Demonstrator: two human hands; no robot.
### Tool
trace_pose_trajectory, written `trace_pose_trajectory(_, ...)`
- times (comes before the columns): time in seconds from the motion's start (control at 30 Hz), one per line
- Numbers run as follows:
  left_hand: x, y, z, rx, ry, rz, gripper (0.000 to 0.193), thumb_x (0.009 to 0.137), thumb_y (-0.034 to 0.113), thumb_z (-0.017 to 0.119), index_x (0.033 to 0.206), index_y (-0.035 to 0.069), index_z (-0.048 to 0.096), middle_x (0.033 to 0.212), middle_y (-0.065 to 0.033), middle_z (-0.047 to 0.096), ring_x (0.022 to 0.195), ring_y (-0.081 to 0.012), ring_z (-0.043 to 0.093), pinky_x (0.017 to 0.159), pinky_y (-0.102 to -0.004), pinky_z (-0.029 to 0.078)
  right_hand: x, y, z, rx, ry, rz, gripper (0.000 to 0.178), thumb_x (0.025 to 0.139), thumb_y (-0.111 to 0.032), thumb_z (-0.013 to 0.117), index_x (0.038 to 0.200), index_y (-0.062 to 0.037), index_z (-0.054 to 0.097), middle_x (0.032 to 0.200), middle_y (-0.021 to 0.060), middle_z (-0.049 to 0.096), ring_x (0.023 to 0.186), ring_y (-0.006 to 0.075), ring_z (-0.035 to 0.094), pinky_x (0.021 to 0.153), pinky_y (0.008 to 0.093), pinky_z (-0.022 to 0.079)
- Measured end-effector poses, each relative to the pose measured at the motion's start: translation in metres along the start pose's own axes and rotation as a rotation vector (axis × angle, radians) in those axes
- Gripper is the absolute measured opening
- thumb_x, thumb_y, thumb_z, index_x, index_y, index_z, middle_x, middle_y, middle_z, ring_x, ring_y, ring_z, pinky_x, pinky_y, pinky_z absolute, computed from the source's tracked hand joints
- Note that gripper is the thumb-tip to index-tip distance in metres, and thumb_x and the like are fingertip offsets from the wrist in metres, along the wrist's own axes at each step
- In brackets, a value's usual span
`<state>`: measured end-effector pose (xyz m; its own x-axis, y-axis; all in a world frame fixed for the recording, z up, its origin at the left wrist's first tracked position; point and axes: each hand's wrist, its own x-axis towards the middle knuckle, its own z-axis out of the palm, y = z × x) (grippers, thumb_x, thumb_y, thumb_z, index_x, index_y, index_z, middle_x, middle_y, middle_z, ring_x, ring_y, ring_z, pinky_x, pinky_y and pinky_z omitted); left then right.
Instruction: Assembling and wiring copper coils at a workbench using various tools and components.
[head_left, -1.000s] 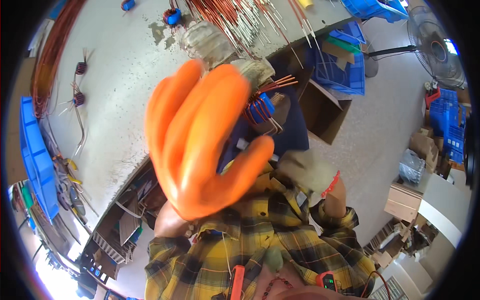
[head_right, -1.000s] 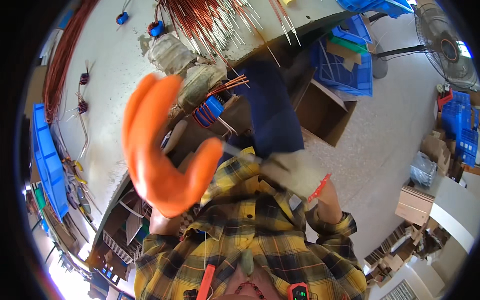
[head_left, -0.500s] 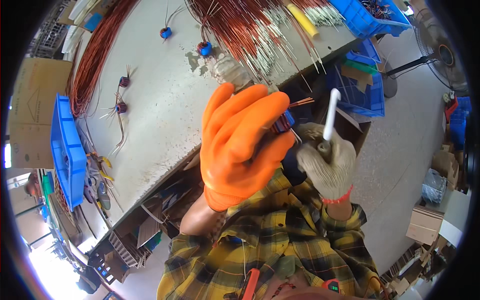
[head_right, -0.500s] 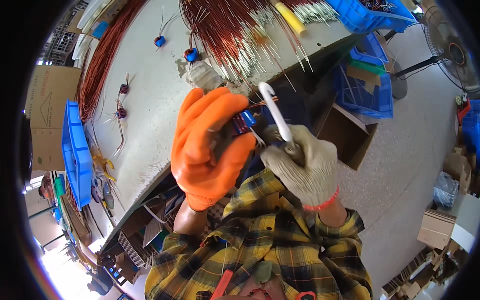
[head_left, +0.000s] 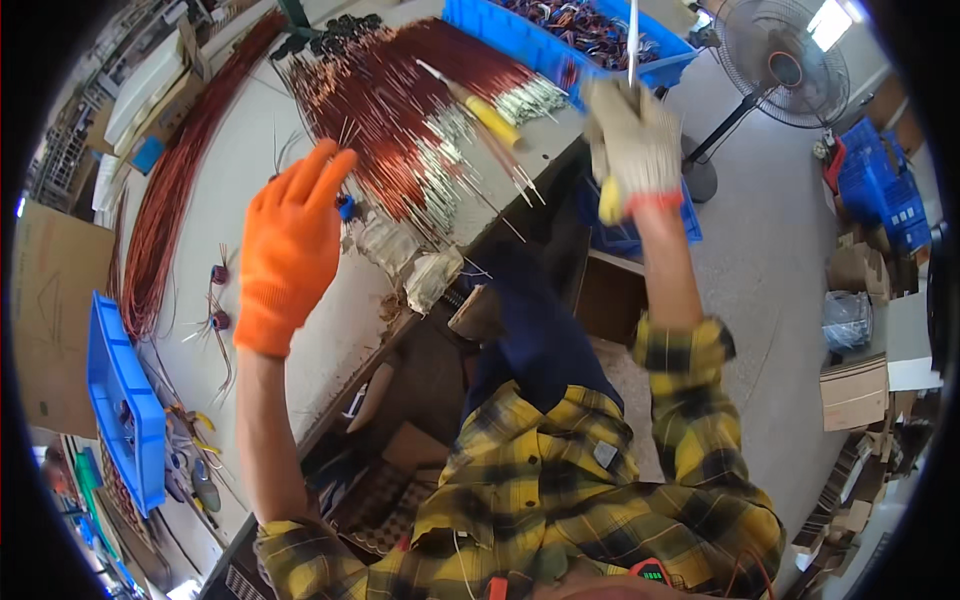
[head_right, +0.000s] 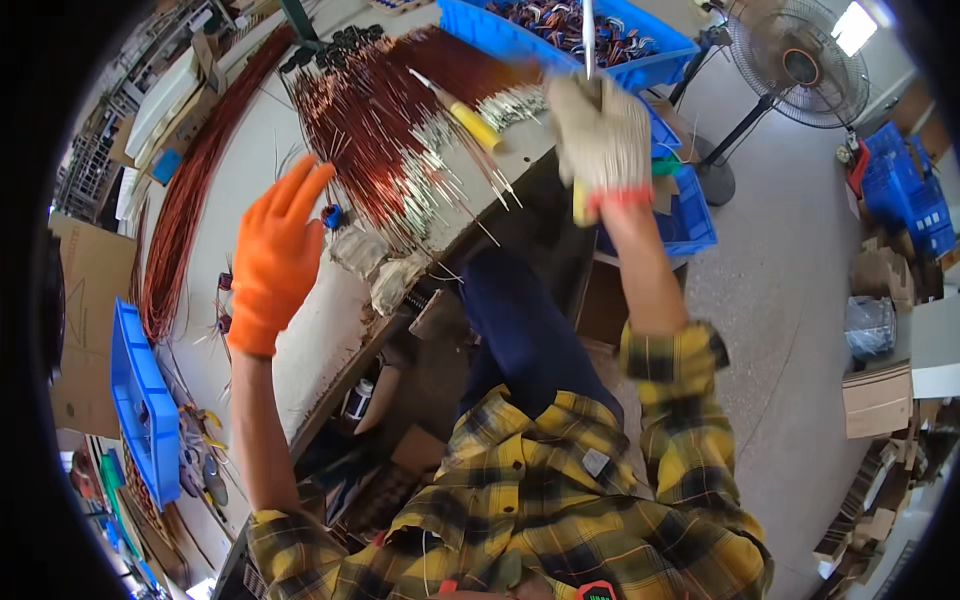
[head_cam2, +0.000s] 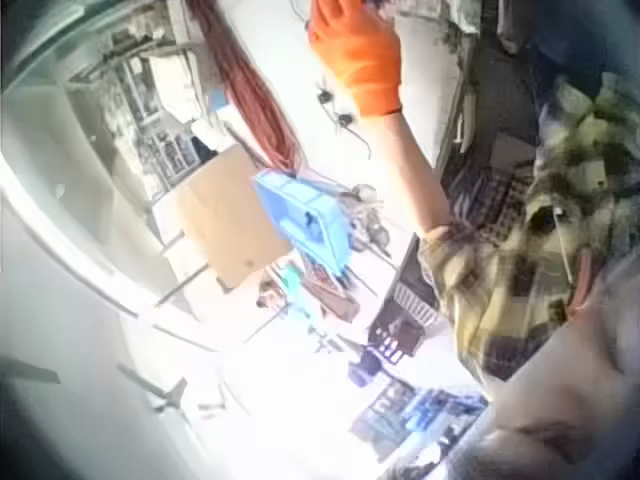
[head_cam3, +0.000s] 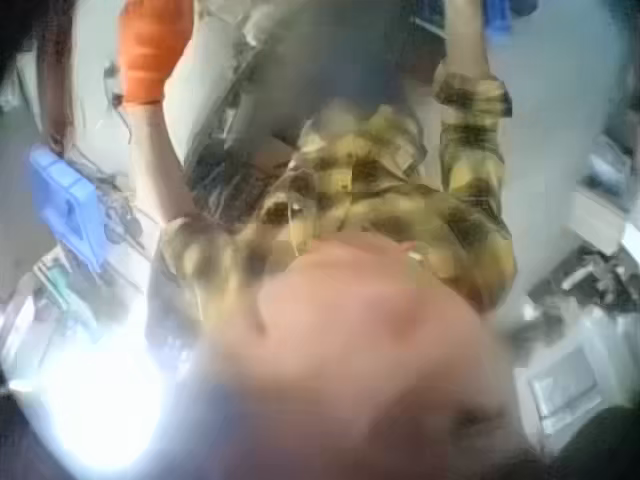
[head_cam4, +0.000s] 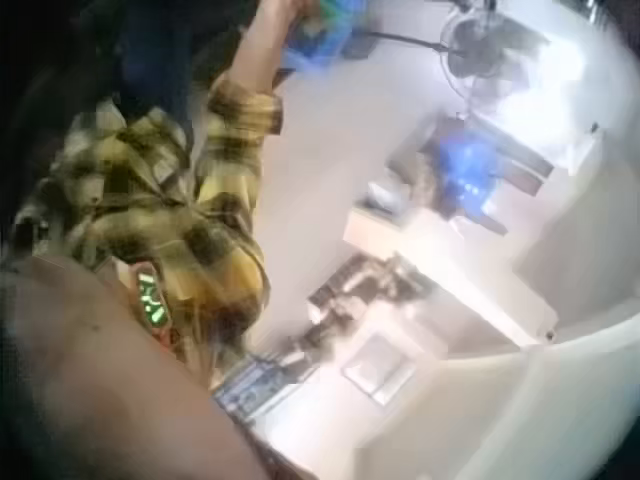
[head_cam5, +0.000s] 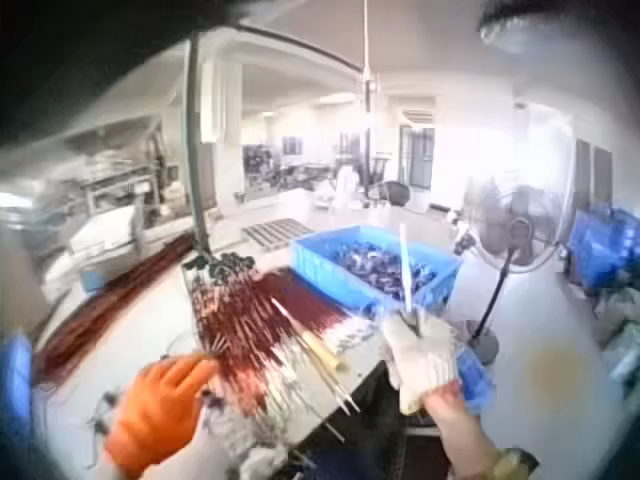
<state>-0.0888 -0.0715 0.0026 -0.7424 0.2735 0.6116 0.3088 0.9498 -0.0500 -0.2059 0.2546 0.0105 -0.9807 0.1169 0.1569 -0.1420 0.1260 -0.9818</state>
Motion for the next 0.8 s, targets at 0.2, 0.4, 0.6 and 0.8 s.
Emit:
trace_pose_trajectory(0.2, -0.024, -0.023, 0.03, -0.216, -0.23, 0.059, 0.03, 0.09, 0.0, 0.063, 0.119, 0.003, 0.07, 0.117, -0.0154, 0.073, 0.112, -0.0366, 0.065, 0.096, -0.0463, 0.052, -0.034, -0.007, -0.014, -0.089, -0.047, 0.075, 0.029, 0.101, -0.036, 0.069, 0.095, -0.0071, 0.067, 0.064, -0.0009, 0.061, 0.043, 0.0082, 0.05, 0.038, 0.0286, 0.037)
trace_pose_trajectory(0.4, -0.067, -0.005, 0.003, -0.153, -0.198, -0.083, 0.034, 0.093, -0.001, 0.063, 0.126, 0.004, 0.07, 0.116, -0.0139, 0.074, 0.112, -0.0354, 0.067, 0.096, -0.0455, 0.051, -0.186, 0.027, -0.008, -0.256, -0.796, -0.084, 0.026, 0.096, -0.026, 0.078, 0.09, -0.0022, 0.071, 0.068, 0.008, 0.067, 0.059, 0.0094, 0.064, 0.057, 0.0299, 0.053)
trace_pose_trajectory(0.6, -0.088, 0.019, -0.028, -0.187, -0.276, -0.216, 0.036, 0.092, 0.001, 0.068, 0.128, 0.006, 0.073, 0.11, -0.0145, 0.076, 0.102, -0.0345, 0.071, 0.091, -0.0422, 0.054, -0.227, 0.058, 0.082, -0.18, -0.821, 0.205, 0.041, 0.095, -0.042, 0.078, 0.103, -0.0025, 0.069, 0.074, 0.0143, 0.07, 0.066, 0.0186, 0.068, 0.066, 0.0373, 0.055)
trace_pose_trajectory(0.8, -0.109, 0.03, -0.04, -0.219, -0.243, -0.23, 0.043, 0.086, 0.0, 0.072, 0.129, 0.009, 0.074, 0.106, -0.0102, 0.077, 0.099, -0.0305, 0.071, 0.087, -0.04, 0.052, -0.216, 0.055, 0.131, -0.182, -0.645, -0.207, 0.047, 0.09, -0.045, 0.083, 0.091, -0.0013, 0.065, 0.071, 0.0154, 0.071, 0.066, 0.0322, 0.073, 0.06, 0.04, 0.057)
